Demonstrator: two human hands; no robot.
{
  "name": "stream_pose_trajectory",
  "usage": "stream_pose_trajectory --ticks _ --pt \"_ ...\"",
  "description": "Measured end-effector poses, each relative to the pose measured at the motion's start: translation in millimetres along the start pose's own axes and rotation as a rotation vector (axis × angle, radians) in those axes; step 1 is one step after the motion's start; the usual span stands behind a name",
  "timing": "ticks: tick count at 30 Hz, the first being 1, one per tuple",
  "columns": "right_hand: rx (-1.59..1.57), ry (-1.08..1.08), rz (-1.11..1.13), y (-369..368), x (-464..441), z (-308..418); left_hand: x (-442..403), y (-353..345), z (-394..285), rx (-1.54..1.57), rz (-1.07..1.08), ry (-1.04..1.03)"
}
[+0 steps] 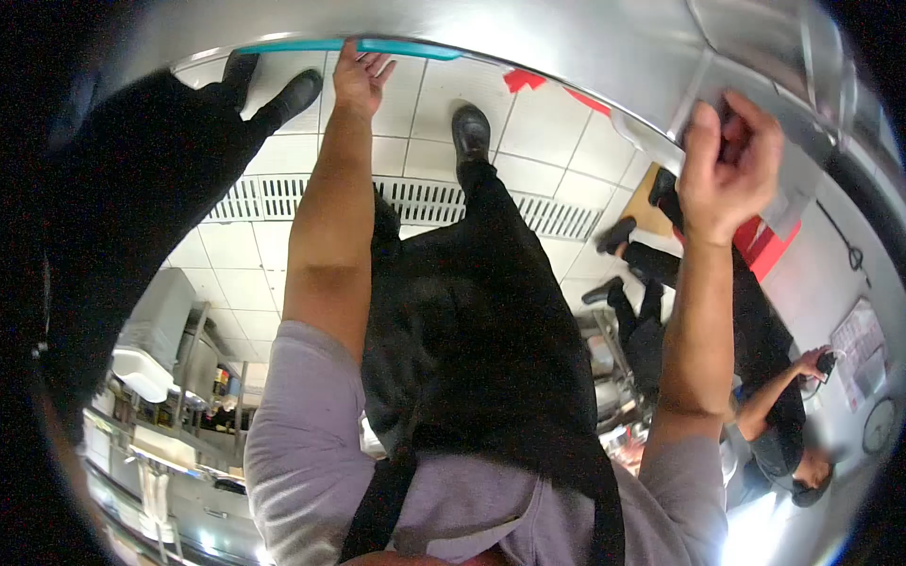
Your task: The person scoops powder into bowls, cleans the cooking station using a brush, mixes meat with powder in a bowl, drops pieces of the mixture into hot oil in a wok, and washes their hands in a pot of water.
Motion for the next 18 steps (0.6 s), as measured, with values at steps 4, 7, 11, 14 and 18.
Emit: stream_pose_trajectory --ticks 4,7,11,14,18 --pt "0.162 0.071 0.041 22.4 8.3 18.1 30.3 3.9 58.3 0.150 0.027 0.111" --pt "0.102 0.093 -0.021 2.8 13.3 7.6 6.5 7.0 10.4 0.101 0.077 0.026" --pt "0.050 0.101 -0.020 2.0 11.9 10.5 14.5 3.6 9.7 0.061 0.045 0.002" --pt "0.066 0.081 0.001 2.5 14.4 13.9 19.8 17.3 15.1 0.069 0.059 -0.015" --pt "0.014 0.077 0.023 -2.2 15.3 16.8 17.1 22.4 16.0 0.056 0.010 0.013"
Point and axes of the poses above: each hand's wrist, its own x-axis away from the middle knuckle, its own y-axis out of the back of the hand, z = x × y, the point moved 8 cm from there along -x, towards the middle knuckle, and after that the axes turned 4 degrees about -z, right-handed, at the moved point
